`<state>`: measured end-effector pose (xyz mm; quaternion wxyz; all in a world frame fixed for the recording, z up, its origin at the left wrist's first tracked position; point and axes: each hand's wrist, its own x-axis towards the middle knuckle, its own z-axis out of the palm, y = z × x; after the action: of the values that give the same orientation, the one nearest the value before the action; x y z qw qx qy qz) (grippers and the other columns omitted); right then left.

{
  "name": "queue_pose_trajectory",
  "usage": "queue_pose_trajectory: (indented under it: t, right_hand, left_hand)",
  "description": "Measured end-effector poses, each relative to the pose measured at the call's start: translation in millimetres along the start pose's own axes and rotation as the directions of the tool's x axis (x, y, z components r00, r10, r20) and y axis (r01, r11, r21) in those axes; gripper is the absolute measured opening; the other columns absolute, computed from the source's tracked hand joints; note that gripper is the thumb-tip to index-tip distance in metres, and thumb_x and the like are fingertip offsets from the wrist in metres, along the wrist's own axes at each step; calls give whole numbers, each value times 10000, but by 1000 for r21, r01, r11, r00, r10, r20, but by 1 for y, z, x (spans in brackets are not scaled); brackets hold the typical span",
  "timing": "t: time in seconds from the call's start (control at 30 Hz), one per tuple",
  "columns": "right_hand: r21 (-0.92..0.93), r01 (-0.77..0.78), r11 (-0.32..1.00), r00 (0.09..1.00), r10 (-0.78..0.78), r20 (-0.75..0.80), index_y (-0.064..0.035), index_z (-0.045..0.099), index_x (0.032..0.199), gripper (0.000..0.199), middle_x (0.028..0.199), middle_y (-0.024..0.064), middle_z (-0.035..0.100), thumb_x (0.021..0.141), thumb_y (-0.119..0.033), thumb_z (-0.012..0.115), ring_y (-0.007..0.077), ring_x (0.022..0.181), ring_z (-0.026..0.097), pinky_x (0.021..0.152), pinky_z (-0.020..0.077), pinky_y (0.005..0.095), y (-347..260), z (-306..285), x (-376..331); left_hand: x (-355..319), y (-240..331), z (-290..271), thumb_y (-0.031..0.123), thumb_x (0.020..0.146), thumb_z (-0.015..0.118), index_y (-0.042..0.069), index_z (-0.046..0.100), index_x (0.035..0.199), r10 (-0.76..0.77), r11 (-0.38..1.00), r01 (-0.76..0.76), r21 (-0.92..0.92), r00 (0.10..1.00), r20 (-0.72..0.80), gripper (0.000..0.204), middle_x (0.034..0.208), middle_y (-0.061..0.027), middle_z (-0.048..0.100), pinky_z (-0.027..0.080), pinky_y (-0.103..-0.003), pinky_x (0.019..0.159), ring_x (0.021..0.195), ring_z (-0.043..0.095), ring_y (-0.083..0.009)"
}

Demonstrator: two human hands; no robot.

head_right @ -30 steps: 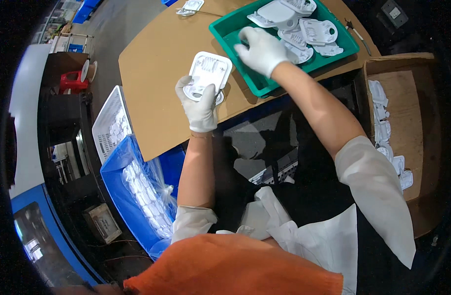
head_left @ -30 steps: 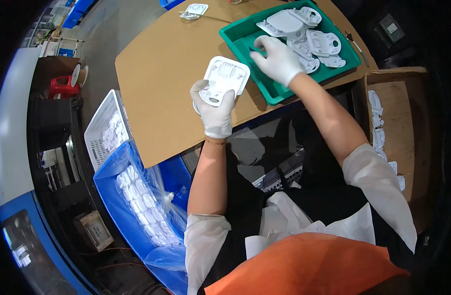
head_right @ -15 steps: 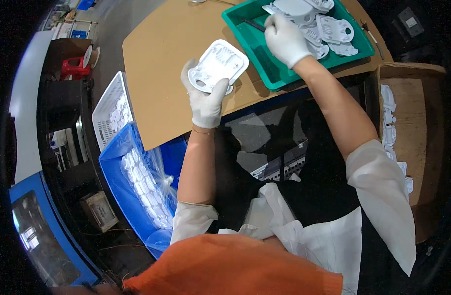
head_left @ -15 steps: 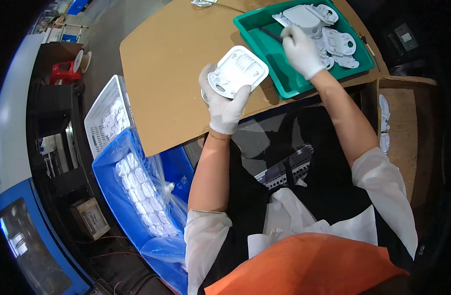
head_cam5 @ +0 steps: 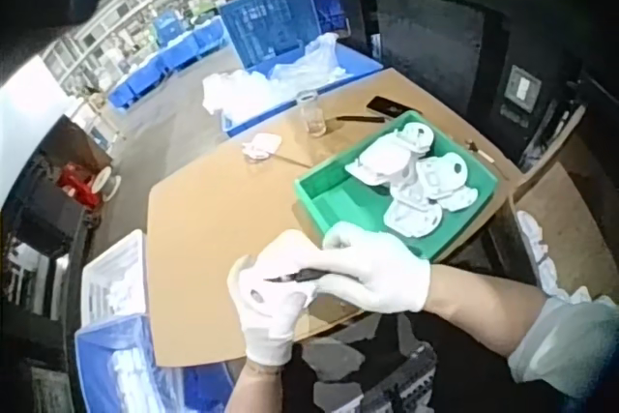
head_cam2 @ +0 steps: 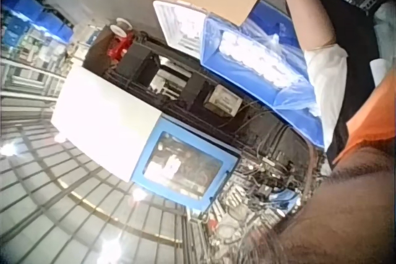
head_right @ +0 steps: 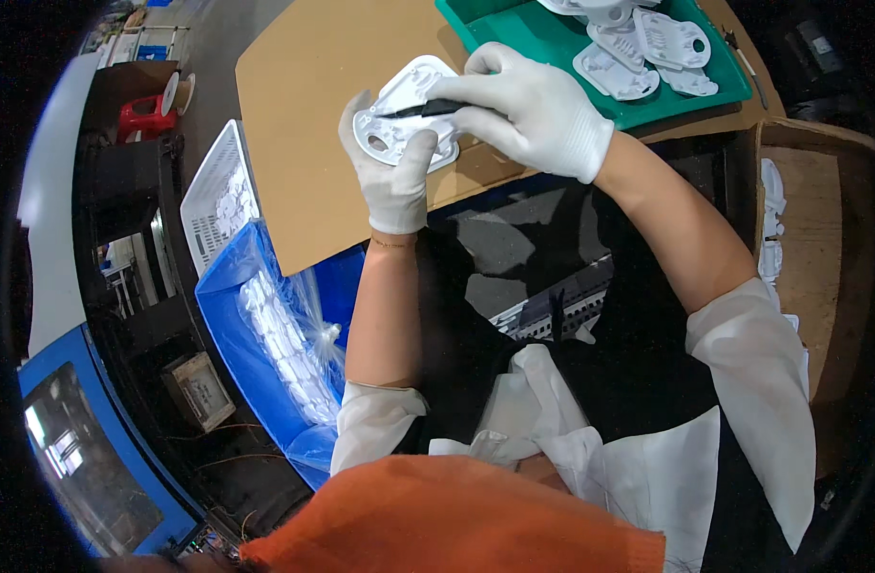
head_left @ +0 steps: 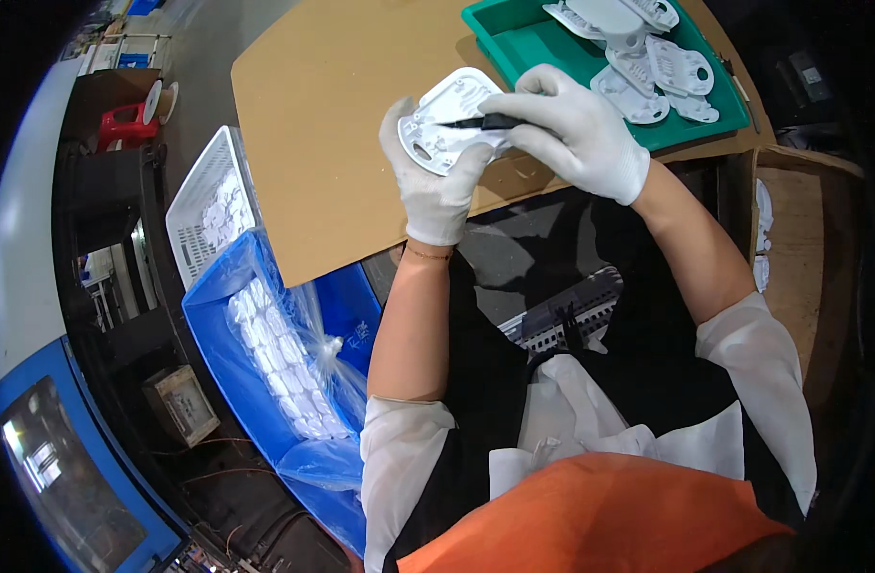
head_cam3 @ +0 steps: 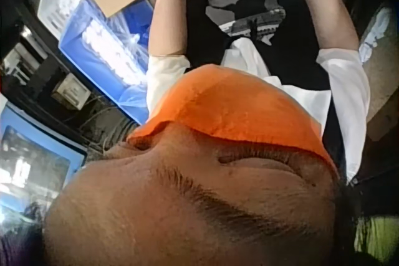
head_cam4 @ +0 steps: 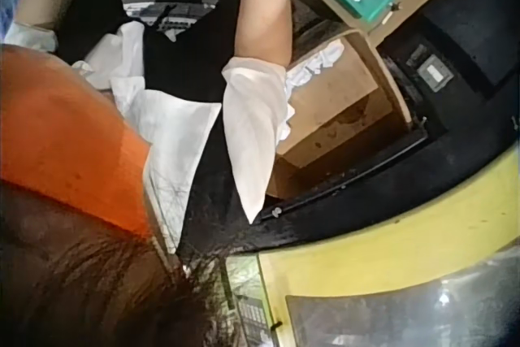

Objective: Assembling small plastic electronic housings by using a precision applicator tool and then stacking the processed parts into a container.

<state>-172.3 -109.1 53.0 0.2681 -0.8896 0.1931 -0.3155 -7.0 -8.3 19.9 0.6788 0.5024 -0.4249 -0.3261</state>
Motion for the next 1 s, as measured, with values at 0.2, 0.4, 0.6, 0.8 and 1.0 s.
queue_pose_trajectory:
  t: [0.2, 0.4, 0.6, 0.8, 1.0]
  right_hand:
    - [-149, -31, 988, 999, 35, 27, -153, 681, 1094, 258, 939, 81, 573, 855, -243, 645, 233, 741, 602, 636, 485, 320, -3, 5, -2]
    - [-163, -70, 984, 992, 86, 90, -160, 699, 1085, 259, 878, 77, 587, 845, -246, 655, 223, 744, 605, 632, 486, 308, -4, 5, -3]
    - [-200, -76, 977, 992, 95, 87, -178, 700, 1092, 263, 869, 68, 596, 841, -244, 655, 223, 727, 610, 629, 492, 309, -2, 8, -4]
    - [-250, -52, 967, 997, 66, 47, -201, 696, 1095, 255, 851, 55, 593, 849, -249, 649, 209, 710, 608, 606, 486, 299, -4, 10, -5]
    - [-304, -57, 951, 998, 65, 16, -213, 695, 1091, 254, 824, 33, 590, 846, -265, 654, 197, 691, 607, 575, 480, 298, -8, 13, -4]
  left_hand:
    - [0, -1, 3, -25, 740, 725, 0, 221, 1353, 34, 998, -34, 61, 999, 10, 794, 1218, -216, 492, 508, -350, 911, 1109, 563, -269]
    - [-1, 1, 2, -54, 720, 729, 1, 232, 1337, 17, 999, -19, 50, 999, 37, 794, 1212, -210, 494, 513, -348, 904, 1094, 570, -267]
    - [-1, -7, -1, -49, 720, 730, 4, 252, 1323, 39, 993, -42, 107, 999, 38, 772, 1196, -198, 497, 515, -335, 884, 1090, 566, -251]
    - [-1, -3, 2, -48, 730, 722, 8, 268, 1306, 16, 997, -17, 73, 1000, 11, 736, 1191, -192, 496, 517, -331, 877, 1081, 567, -241]
    - [-2, -6, 3, -54, 745, 701, 9, 264, 1301, -34, 999, 34, -1, 999, -16, 709, 1194, -193, 491, 521, -331, 882, 1089, 562, -243]
